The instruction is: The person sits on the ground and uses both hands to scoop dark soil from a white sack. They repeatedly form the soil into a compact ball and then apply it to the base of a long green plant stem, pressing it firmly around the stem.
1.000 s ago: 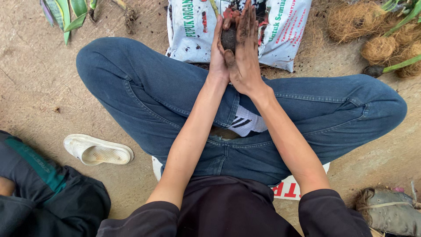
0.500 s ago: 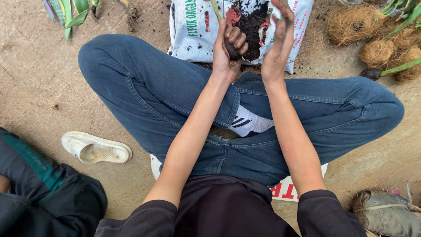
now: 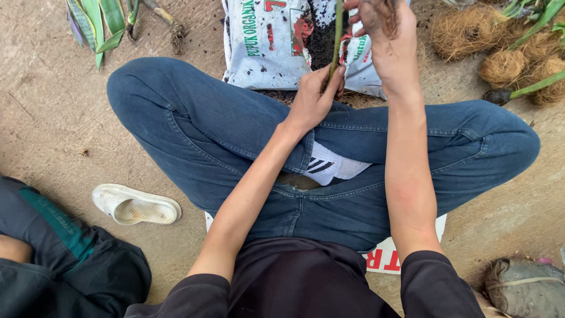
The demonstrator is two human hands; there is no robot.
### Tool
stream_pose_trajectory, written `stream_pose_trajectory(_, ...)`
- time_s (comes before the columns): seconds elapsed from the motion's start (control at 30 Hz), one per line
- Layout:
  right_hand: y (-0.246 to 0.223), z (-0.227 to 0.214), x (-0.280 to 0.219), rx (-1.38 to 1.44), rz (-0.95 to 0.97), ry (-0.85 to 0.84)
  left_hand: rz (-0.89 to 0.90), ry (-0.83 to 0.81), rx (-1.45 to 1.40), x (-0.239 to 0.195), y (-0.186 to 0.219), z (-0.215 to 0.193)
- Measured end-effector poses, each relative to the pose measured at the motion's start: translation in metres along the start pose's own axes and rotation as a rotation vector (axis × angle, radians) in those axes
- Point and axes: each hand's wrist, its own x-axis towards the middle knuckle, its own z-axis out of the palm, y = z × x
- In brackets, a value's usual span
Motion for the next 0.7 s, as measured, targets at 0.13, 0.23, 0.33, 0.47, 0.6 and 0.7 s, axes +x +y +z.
stream_pose_trajectory(0.13,-0.001,-0.011,-0.003,0.116,-0.026,-0.043,0.103,-0.109,0.293,0.003,0.018,-0.011)
stream_pose_trajectory(0.23,-0.003,-0.017,-0.004,0.152,0.028,0.030,0.079,-0.167,0.396,0.008,0.033,-0.019)
stream_pose_trajectory(0.33,-0.012,-0.021,-0.008,0.137,-0.052,0.015,0.140,-0.181,0.417,0.014,0.044,-0.034)
stream_pose_trajectory(0.47,-0.027,-0.026,-0.013,0.061,-0.129,0.042,0.320,-0.215,0.413,0.030,0.048,-0.060)
stream_pose_trajectory(0.6,-0.025,-0.027,-0.005,-0.031,-0.189,0.076,0.457,-0.180,0.512,0.046,0.043,-0.087)
stream_pose_trajectory(0.7,-0.009,-0.029,0.010,-0.083,-0.282,0.069,0.236,-0.183,0.263,0.059,0.032,-0.108)
